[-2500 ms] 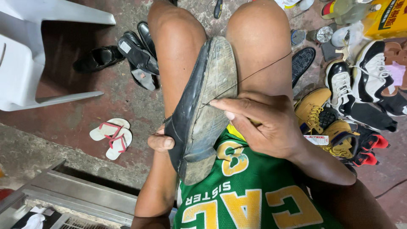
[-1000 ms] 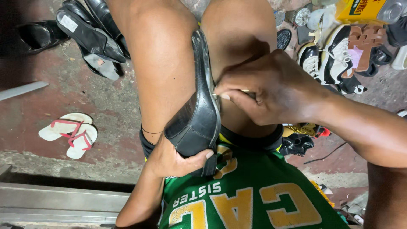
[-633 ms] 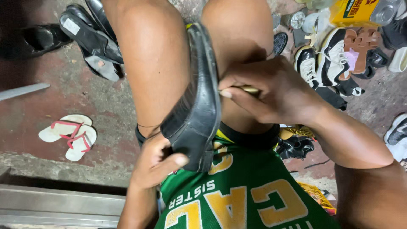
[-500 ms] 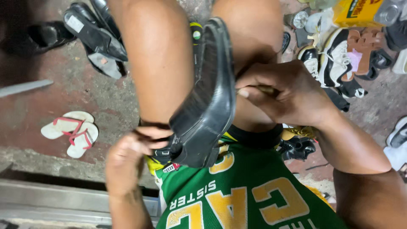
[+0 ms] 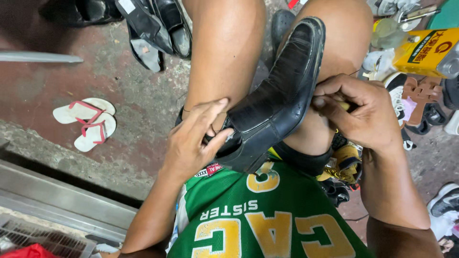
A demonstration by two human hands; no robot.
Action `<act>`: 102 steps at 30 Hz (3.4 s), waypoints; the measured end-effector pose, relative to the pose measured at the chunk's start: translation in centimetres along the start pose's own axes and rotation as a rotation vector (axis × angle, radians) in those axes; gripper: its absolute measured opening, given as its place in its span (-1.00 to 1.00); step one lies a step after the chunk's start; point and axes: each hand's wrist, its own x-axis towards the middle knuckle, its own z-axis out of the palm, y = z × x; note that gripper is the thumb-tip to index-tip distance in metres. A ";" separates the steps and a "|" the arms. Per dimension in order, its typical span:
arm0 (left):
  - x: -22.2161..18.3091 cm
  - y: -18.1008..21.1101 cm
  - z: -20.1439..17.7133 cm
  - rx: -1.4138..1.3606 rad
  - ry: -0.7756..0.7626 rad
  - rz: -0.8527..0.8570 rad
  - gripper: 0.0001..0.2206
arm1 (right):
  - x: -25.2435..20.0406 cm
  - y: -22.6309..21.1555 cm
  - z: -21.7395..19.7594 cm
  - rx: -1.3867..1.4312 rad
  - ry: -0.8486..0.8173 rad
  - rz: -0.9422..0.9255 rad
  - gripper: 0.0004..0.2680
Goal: The person stitches the sole of a black leather shoe by hand using a needle and thread, pulling the thread through the sole and tying knots at intervals.
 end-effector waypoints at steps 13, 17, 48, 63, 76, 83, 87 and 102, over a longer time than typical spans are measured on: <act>-3.2 -3.7 0.1 -1.642 -0.023 -0.158 -0.87 | 0.2 -0.4 -0.2 0.127 -0.105 -0.126 -0.81; -2.9 -4.0 1.1 -1.026 -0.129 -0.482 -0.84 | 0.7 -1.2 -0.1 0.123 -0.129 -0.229 -0.80; 0.3 -4.1 5.3 -1.442 -0.415 -0.775 -0.57 | 3.7 -6.5 -2.1 -0.463 -0.316 -0.427 -0.90; -0.4 -4.7 4.5 -1.415 -0.405 -0.771 -0.55 | 3.7 -7.5 -1.4 -0.355 -0.258 -0.405 -0.93; -5.0 -9.5 5.0 -1.260 -0.091 -0.868 -0.59 | 5.2 -3.1 -0.3 -0.455 -0.187 -0.527 -0.73; -5.5 -9.5 4.4 -1.286 -0.103 -0.797 -0.62 | 4.5 -2.5 0.3 -0.806 0.118 -0.560 -0.54; -4.4 -8.0 3.2 -1.249 -0.179 -0.695 -0.66 | 4.0 -1.1 0.1 -0.721 0.132 -0.514 -0.56; 6.4 9.4 -0.6 0.446 -0.053 0.191 -0.66 | 1.2 -1.0 -0.7 -0.399 0.055 -0.364 -0.77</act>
